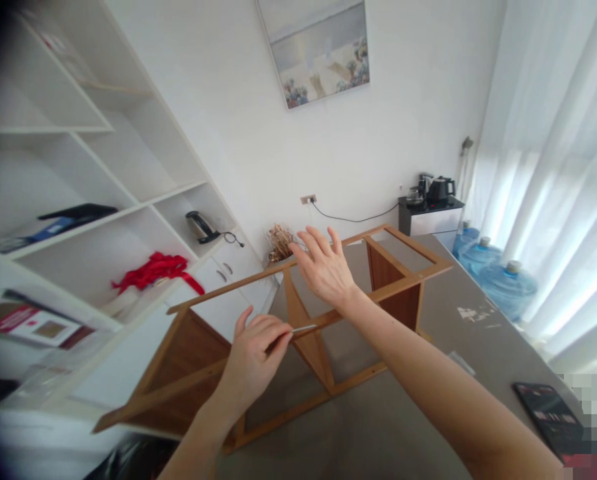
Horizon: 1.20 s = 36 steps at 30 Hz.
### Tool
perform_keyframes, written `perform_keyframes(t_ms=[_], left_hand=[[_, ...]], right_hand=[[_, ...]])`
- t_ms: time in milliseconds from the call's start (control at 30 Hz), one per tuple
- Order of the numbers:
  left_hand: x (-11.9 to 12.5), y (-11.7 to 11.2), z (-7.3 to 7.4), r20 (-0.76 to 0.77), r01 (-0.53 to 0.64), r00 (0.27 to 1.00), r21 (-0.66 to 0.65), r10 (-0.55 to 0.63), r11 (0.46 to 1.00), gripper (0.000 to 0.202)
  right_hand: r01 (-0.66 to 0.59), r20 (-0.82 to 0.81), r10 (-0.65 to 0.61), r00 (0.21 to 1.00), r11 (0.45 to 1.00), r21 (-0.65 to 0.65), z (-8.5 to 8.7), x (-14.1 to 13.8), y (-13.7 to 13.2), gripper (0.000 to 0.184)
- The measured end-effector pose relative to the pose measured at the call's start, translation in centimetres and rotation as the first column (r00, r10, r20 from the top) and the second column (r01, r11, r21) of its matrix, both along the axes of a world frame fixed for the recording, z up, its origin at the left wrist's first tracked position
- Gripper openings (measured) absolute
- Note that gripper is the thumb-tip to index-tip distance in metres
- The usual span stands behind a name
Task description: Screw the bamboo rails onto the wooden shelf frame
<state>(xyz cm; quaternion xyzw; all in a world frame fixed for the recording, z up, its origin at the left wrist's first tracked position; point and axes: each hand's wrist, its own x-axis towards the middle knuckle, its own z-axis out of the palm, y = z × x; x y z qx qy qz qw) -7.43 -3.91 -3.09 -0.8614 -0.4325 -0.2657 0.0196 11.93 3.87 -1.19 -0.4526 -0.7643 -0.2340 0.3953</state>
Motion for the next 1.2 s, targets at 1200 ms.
perform_keyframes(t_ms=[1200], left_hand=[[-0.8, 0.0, -0.2, 0.009, -0.011, 1.0, -0.078, 0.012, 0.997, 0.017]], right_hand=[[-0.369, 0.068, 0.493, 0.867, 0.729, -0.576, 0.3, 1.0, -6.1, 0.025]])
